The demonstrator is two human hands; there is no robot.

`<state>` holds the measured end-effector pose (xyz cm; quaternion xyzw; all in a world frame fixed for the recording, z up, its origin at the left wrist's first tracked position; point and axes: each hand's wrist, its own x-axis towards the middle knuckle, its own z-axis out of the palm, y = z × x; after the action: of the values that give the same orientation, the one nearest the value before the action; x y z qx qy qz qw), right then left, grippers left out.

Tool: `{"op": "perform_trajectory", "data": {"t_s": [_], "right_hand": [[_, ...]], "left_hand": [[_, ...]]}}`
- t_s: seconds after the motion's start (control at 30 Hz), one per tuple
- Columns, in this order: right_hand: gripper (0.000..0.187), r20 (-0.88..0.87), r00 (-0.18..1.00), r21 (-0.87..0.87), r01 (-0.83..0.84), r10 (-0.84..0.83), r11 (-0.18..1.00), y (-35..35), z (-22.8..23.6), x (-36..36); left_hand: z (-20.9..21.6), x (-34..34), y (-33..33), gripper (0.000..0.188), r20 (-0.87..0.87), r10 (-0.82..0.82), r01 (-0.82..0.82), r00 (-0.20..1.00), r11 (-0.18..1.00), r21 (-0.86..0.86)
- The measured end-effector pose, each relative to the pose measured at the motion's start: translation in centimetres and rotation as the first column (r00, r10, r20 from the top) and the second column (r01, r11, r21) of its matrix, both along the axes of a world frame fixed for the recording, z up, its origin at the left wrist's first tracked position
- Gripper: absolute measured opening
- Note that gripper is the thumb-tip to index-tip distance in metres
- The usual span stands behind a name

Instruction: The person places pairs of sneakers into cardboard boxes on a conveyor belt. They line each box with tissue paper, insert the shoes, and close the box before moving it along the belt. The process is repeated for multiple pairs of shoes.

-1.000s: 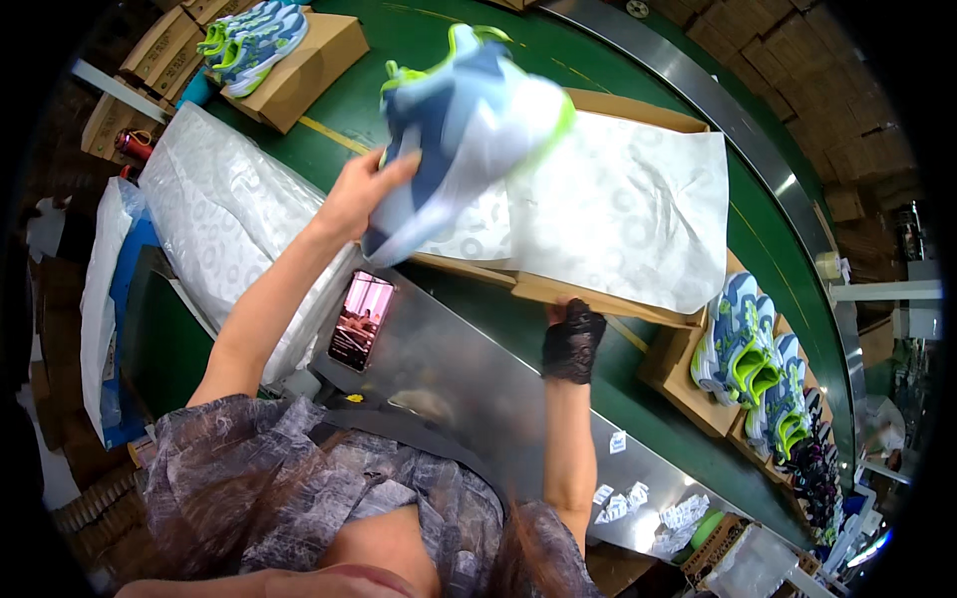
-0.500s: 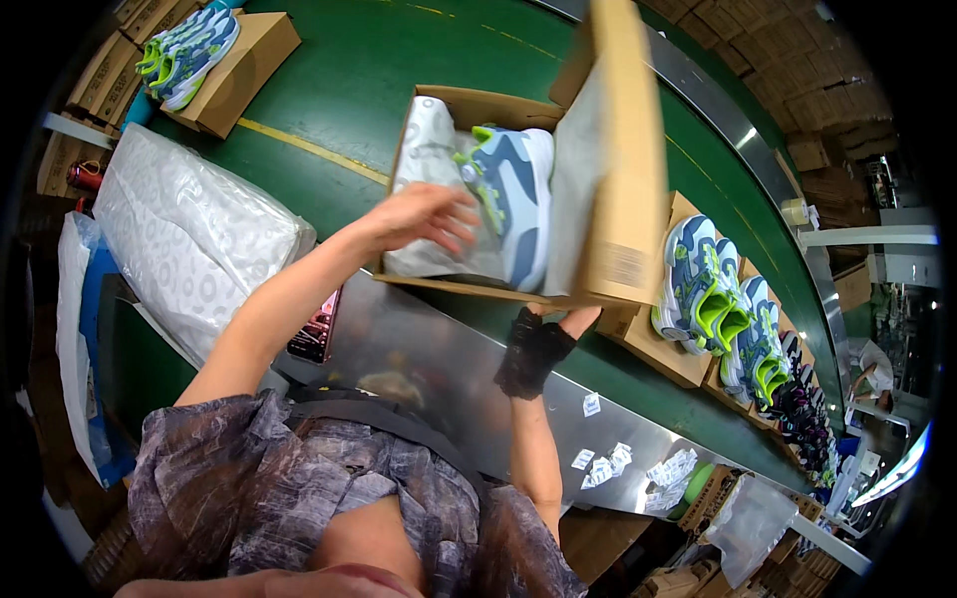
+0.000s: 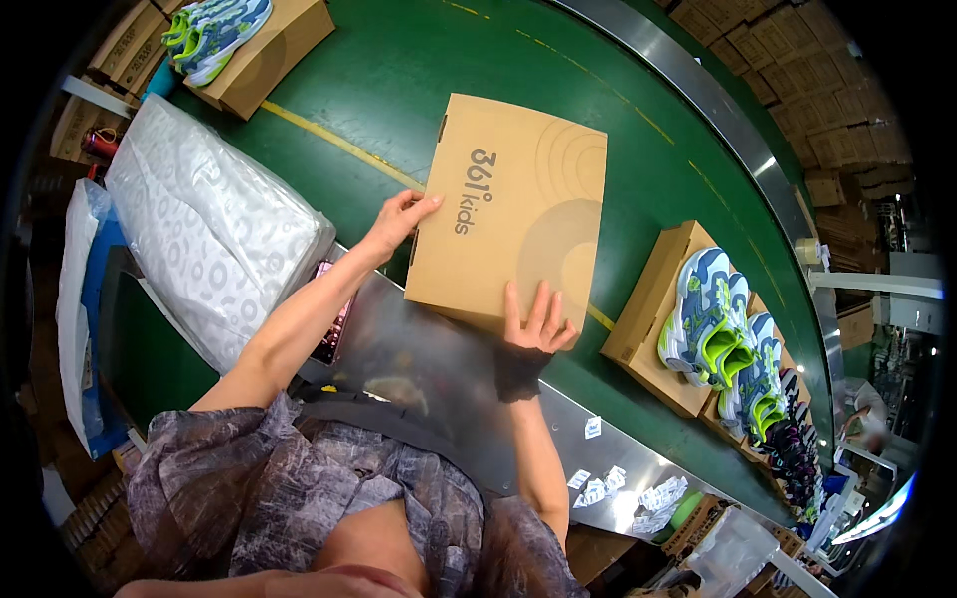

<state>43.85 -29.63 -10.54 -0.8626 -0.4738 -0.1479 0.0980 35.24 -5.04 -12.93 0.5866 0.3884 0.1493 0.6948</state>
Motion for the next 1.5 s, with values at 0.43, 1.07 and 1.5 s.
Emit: {"op": "perform_trajectory", "data": {"t_s": [0.43,1.07,1.5], "right_hand": [[0.040,-0.070,0.997,0.489,0.061,-0.030,0.870,-4.7,13.9,4.3],[0.034,-0.845,0.523,0.290,0.625,-0.113,0.724,-22.1,-6.7,-1.0],[0.035,-0.807,0.469,0.501,0.220,0.360,0.837,-8.8,4.0,-9.8]], "left_hand": [[8.7,-5.4,1.0,0.039,0.339,0.120,-0.018,0.933,0.957,-0.291],[11.6,-41.1,-8.4,0.081,0.347,0.927,-0.677,0.143,0.347,-0.649],[6.4,-9.4,-19.7,0.019,0.246,-0.247,0.345,0.937,0.757,-0.555]]}}
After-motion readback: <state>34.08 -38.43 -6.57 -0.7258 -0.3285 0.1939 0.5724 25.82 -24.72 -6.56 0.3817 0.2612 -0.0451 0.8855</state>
